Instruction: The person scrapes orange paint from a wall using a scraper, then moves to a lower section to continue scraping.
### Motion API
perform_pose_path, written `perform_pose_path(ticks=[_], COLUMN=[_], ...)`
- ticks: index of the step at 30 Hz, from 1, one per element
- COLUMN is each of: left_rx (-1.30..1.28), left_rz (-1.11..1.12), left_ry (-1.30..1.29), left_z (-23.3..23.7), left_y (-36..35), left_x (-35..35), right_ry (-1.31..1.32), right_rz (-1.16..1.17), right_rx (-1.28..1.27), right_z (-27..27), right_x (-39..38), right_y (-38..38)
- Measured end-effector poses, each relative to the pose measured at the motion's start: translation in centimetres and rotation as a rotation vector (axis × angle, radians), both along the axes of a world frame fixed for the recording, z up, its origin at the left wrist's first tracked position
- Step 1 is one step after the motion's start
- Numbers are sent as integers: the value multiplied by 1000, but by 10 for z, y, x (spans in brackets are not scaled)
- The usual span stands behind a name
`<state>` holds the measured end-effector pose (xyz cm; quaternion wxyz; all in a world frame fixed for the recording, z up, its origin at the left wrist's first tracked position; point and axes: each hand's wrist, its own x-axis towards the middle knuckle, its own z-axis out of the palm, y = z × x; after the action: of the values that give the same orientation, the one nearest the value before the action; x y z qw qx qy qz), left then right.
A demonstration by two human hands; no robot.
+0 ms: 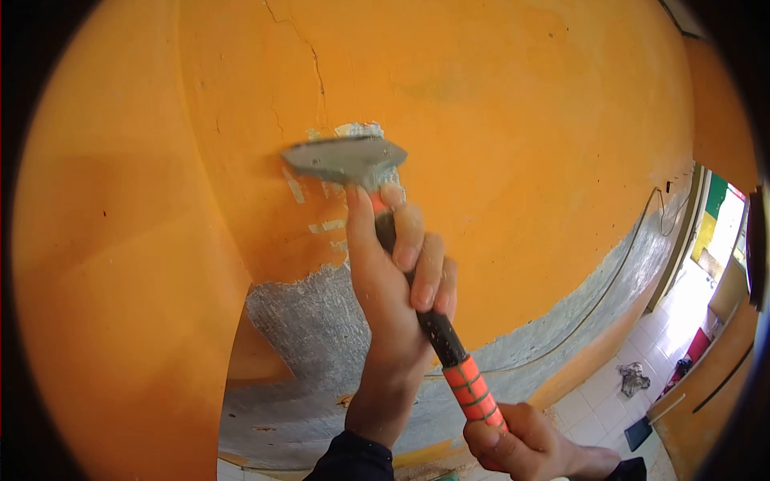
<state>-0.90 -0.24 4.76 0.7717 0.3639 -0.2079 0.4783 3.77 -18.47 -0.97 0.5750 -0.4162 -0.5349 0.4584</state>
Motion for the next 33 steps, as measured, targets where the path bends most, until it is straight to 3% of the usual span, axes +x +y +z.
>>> perform_pose_path(ticks=[10, 12, 20, 22, 33], left_rx=[-43, -40, -44, 0, -9], left_rz=[-15, -24, -50, 63, -25], left_ry=[3, 9, -3, 25, -46], left_z=[9, 4, 7, 11, 8], left_y=[-2, -3, -3, -2, -6], left_x=[-1, -2, -2, 1, -1], right_ry=[49, 127, 98, 94, 97], right_rz=[5, 105, 65, 43, 55], right_rx=[-8, -14, -22, -27, -15], right_z=[1, -3, 2, 2, 4], right_x=[-2, -1, -2, -1, -4], right_y=[0, -5, -3, -3, -8])
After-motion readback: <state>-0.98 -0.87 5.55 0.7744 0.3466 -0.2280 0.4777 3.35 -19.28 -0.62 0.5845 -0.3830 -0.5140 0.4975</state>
